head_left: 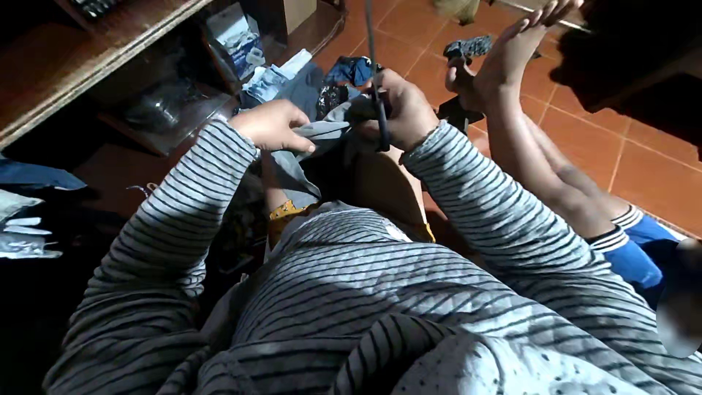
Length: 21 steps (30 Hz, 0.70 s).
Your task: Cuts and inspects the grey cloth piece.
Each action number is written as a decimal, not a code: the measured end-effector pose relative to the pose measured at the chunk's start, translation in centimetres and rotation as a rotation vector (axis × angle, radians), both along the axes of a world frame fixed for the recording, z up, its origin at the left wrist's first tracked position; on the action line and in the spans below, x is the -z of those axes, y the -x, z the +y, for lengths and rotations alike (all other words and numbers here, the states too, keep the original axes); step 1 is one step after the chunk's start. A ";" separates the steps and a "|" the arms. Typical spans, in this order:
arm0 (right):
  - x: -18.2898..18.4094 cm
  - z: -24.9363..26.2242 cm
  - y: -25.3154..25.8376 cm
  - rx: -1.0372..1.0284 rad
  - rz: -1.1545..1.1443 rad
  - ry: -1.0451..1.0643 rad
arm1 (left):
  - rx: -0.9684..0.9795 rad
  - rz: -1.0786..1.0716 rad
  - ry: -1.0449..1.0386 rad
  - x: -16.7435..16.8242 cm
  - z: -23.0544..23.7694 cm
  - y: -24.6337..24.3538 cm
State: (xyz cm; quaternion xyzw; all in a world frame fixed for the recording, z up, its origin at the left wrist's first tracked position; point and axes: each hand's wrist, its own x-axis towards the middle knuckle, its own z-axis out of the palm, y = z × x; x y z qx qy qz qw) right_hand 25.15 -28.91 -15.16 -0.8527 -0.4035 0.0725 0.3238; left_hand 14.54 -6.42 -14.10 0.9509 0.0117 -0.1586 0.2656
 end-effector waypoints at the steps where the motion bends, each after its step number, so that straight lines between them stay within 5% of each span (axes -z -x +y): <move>1: 2.1 0.2 -1.9 -0.071 -0.012 -0.121 | 0.016 -0.009 0.018 -0.5 0.3 -0.2; 5: 2.5 1.2 -4.3 -0.166 0.245 -0.029 | 0.092 -0.301 0.329 -2.0 1.7 -0.9; 12: 1.6 3.3 -2.6 -0.326 0.729 -0.493 | 0.151 -0.409 0.574 -4.8 0.1 -2.1; 15: 1.2 4.0 -4.7 -0.207 0.736 -0.574 | -0.031 -0.483 0.365 -5.4 1.7 -2.8; 21: -3.3 5.5 -11.7 0.192 0.035 -0.128 | -0.326 -0.442 -0.310 -6.3 4.3 -7.6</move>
